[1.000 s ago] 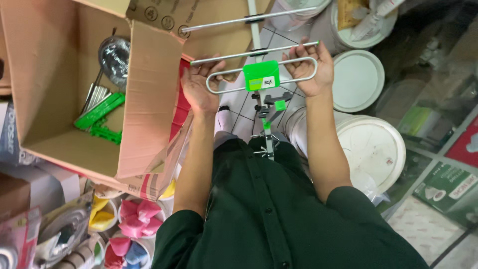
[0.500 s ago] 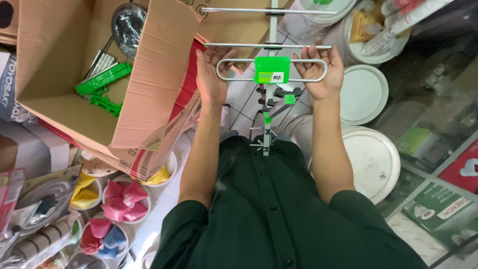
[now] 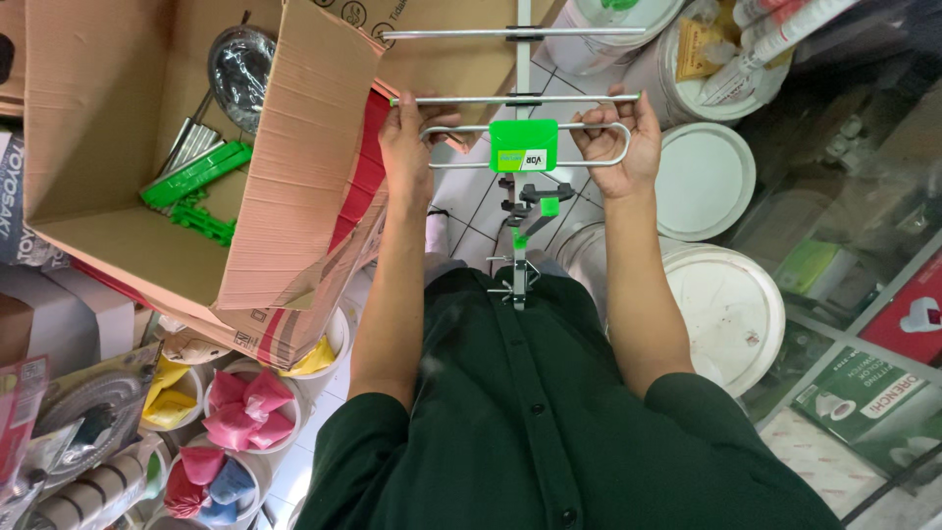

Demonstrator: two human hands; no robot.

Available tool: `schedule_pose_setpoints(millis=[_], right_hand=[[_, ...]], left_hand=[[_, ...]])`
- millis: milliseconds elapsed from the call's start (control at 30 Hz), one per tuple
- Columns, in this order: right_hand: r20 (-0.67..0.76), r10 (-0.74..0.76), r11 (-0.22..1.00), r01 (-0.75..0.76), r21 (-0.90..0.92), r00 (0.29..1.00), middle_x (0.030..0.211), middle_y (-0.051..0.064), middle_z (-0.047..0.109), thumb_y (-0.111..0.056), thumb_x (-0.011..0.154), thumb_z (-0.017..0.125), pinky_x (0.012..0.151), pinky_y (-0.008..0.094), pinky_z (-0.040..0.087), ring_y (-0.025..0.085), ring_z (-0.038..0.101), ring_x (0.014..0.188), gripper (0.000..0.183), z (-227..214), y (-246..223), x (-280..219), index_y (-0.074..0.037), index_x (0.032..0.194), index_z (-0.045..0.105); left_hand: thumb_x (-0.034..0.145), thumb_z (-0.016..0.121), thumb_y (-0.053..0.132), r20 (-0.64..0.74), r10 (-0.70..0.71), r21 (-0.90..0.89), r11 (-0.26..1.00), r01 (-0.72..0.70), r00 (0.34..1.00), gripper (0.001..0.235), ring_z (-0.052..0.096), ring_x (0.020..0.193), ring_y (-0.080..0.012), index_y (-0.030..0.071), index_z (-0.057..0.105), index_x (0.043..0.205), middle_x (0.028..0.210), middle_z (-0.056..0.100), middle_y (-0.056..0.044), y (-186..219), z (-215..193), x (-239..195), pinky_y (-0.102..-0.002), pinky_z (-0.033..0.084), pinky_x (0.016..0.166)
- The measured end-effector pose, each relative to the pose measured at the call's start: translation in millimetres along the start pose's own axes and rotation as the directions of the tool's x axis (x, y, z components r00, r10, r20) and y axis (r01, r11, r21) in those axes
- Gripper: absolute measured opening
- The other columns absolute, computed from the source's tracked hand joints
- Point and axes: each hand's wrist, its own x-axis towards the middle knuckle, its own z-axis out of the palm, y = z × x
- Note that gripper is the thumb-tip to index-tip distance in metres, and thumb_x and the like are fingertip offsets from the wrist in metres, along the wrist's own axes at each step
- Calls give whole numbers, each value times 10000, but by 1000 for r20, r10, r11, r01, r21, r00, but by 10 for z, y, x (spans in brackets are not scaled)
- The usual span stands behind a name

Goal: The person assembles a television antenna by sliding aluminum rods through the central boom and securing the plastic driver unit and reflectors.

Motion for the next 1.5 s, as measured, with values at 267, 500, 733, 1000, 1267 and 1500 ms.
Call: schedule_pose_setpoints(millis=[267,500,733,1000,1267,1500], right_hand=[[35,-29,999,28,44,999,715,71,571,-373,1092,489,985,438,515,229,611,803,378,59,53,-19,-41,1122,669],[-34,-39,998,41,43,999,711,63,576,-367,1086,488,973,443,511,233,599,792,392,44,56,-38,-32,1122,688],[-42,-54,999,54,3,998,725,73,602,-374,1093,463,997,456,511,241,619,813,432,42,47,-76,-20,1160,701],[-49,-25,998,27,49,998,750,83,629,-387,1096,448,1068,490,512,240,650,840,445,49,30,-125,-25,1167,696],[15,-8,997,7,77,1000,890,131,714,-525,1079,408,1148,500,497,298,699,988,596,-36,27,-120,-25,1237,691],[-11,-15,994,16,108,1000,967,153,724,-589,1033,422,1185,514,485,310,678,1088,679,-24,41,-184,-4,1254,689]], left_hand=[[1078,483,397,-26,-14,39,999,15,1000,444,762,821,-206,-22,620,1133,982,764,-165,-22,-6,22,-286,525,655],[1092,429,377,-12,-44,-73,996,43,999,415,773,854,-271,-2,565,1191,1014,732,-183,122,57,-37,-335,567,670],[1085,392,366,-31,-41,-61,997,39,999,386,776,845,-309,48,505,1272,1035,672,-167,221,114,-69,-358,558,635],[1101,343,410,29,-87,-96,991,89,996,486,777,944,-326,-11,539,1245,1052,727,-221,229,27,-64,-345,548,720],[1101,320,425,93,-130,-125,982,141,987,508,769,1009,-347,-17,527,1242,1094,734,-241,201,-79,-2,-369,571,757],[1103,364,402,31,-104,-113,988,107,994,475,773,960,-342,-21,523,1250,1055,731,-245,182,-59,4,-365,583,721]])
